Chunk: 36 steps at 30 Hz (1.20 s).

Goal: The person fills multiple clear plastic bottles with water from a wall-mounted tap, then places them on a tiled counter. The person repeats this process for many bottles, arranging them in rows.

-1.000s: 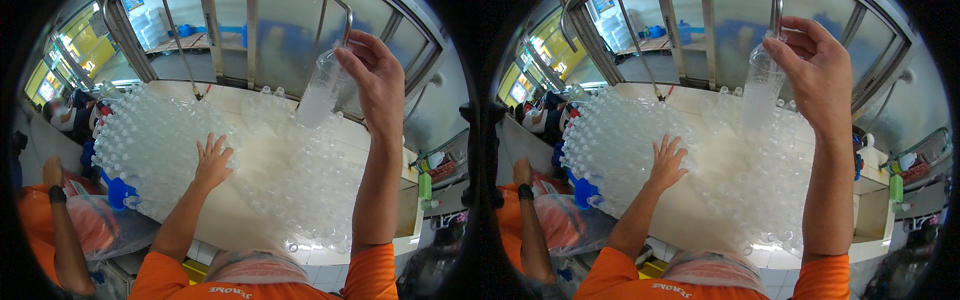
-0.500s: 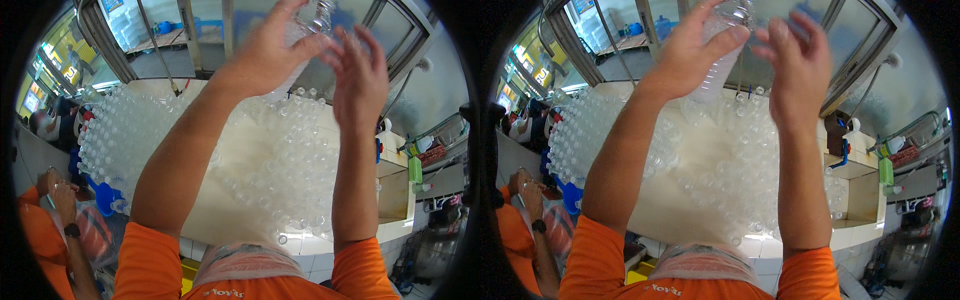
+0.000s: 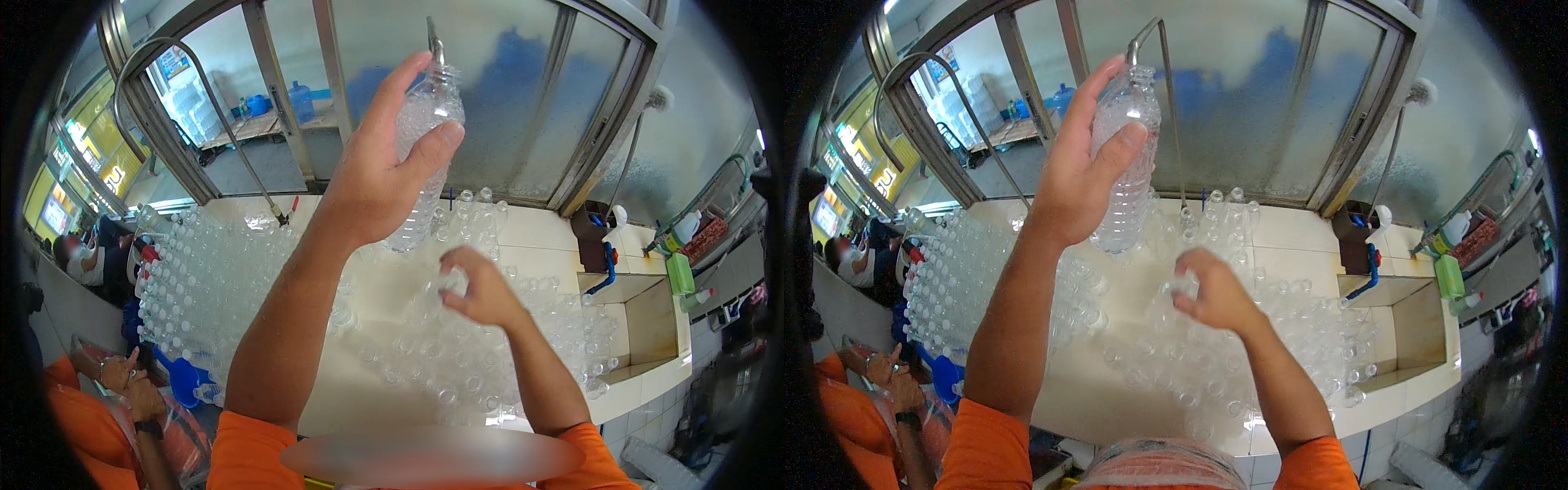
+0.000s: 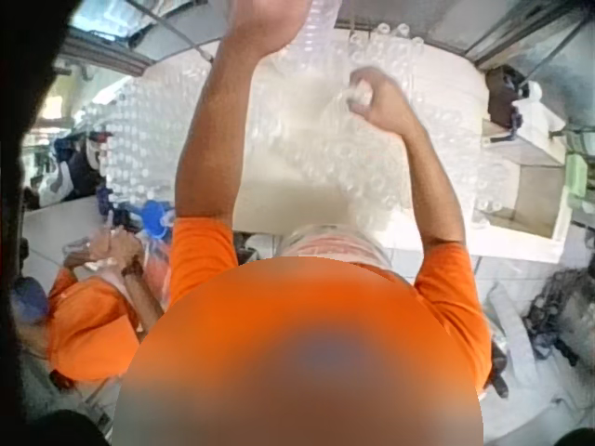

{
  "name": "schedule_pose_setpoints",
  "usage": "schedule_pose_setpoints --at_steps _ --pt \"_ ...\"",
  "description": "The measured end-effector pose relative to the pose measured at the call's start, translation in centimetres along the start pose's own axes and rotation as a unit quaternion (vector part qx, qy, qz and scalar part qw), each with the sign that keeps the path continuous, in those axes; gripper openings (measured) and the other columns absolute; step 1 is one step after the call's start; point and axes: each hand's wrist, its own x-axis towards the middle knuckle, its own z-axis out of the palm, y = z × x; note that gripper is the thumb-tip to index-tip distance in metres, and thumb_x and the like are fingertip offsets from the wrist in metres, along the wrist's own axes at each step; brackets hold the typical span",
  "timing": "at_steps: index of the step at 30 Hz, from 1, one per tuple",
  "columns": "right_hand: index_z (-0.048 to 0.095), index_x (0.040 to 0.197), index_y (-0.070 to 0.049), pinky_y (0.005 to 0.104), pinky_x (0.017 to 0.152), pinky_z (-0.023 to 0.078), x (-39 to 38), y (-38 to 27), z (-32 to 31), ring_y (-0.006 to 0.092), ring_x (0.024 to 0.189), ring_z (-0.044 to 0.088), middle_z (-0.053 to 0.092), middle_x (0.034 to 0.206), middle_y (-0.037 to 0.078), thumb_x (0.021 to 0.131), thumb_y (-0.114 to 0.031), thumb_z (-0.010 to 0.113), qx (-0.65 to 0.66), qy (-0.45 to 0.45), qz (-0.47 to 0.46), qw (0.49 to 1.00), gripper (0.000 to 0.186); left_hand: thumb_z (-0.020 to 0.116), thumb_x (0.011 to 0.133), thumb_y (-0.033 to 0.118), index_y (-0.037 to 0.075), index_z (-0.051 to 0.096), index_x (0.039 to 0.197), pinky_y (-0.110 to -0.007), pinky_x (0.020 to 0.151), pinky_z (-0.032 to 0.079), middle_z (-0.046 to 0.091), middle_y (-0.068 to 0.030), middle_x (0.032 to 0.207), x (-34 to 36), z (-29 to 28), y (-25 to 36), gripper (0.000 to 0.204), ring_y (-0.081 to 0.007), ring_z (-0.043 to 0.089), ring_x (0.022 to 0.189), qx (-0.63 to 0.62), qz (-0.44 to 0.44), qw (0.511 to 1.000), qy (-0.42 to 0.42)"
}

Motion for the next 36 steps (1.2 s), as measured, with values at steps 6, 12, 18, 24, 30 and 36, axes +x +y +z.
schedule_pose_setpoints --at_steps 6,12,18,24,30,36 --pt "0.066 0.115 -0.002 0.0312 0.079 0.055 6.0 -7.8 -8.6 0.0182 0.089 0.068 0.071 0.099 0.010 0.089 -0.018 0.080 0.102 0.199 -0.035 0.974 0.033 0.070 0.100 0.027 0.003 0.037 0.159 -0.040 0.116 0.040 0.053 -0.0236 0.153 -1.2 0.6 -0.3 0.072 -0.0337 0.054 0.139 0.042 0.023 0.999 0.015" --pt "0.071 0.112 0.003 0.0317 0.085 0.056 8.9 -13.7 -10.6 0.0166 0.091 0.071 0.075 0.098 0.013 0.092 -0.023 0.083 -0.177 0.136 -0.041 0.974 0.035 0.073 0.096 0.017 0.009 0.032 0.164 -0.038 0.104 0.050 0.061 -0.0143 0.142 -4.6 -0.7 -1.6 0.080 -0.0251 0.061 0.125 0.098 -0.108 0.988 -0.054" --pt "0.071 0.112 0.005 0.0327 0.084 0.056 11.0 -14.7 -9.5 0.0173 0.094 0.072 0.076 0.097 0.012 0.095 -0.029 0.080 -0.134 0.176 -0.069 0.973 0.039 0.084 0.086 0.016 0.008 0.053 0.140 -0.038 0.103 0.049 0.062 -0.0132 0.130 -12.5 -2.4 -7.7 0.062 -0.0253 0.062 0.118 0.086 -0.271 0.956 -0.067" --pt "0.071 0.118 0.006 0.0340 0.088 0.057 11.1 -14.4 -8.6 0.0214 0.095 0.074 0.077 0.102 0.015 0.095 -0.039 0.080 -0.116 0.195 -0.076 0.971 0.051 0.091 0.078 0.022 0.014 0.063 0.131 -0.074 0.116 0.029 0.034 -0.0165 0.163 -21.6 -1.6 -12.9 0.061 -0.0420 0.028 0.153 0.415 -0.289 0.844 -0.180" --pt "0.072 0.113 0.006 0.0331 0.085 0.057 11.3 -14.2 -8.5 0.0205 0.089 0.073 0.077 0.095 0.014 0.095 -0.036 0.080 -0.093 0.196 -0.098 0.971 0.046 0.085 0.086 0.029 0.018 0.061 0.139 -0.075 0.120 0.021 0.026 -0.0192 0.170 -21.4 -2.5 -14.2 0.059 -0.0486 0.018 0.158 0.441 -0.369 0.799 -0.176" --pt "0.072 0.119 0.003 0.0322 0.088 0.056 11.3 -15.6 -7.9 0.0179 0.095 0.072 0.076 0.098 0.009 0.099 -0.034 0.076 -0.057 0.233 -0.067 0.968 0.042 0.072 0.100 0.039 -0.001 0.042 0.157 -0.043 0.120 0.039 0.053 -0.0232 0.155 -8.1 -3.1 -7.9 0.076 -0.0379 0.050 0.144 -0.064 -0.128 0.989 0.046"
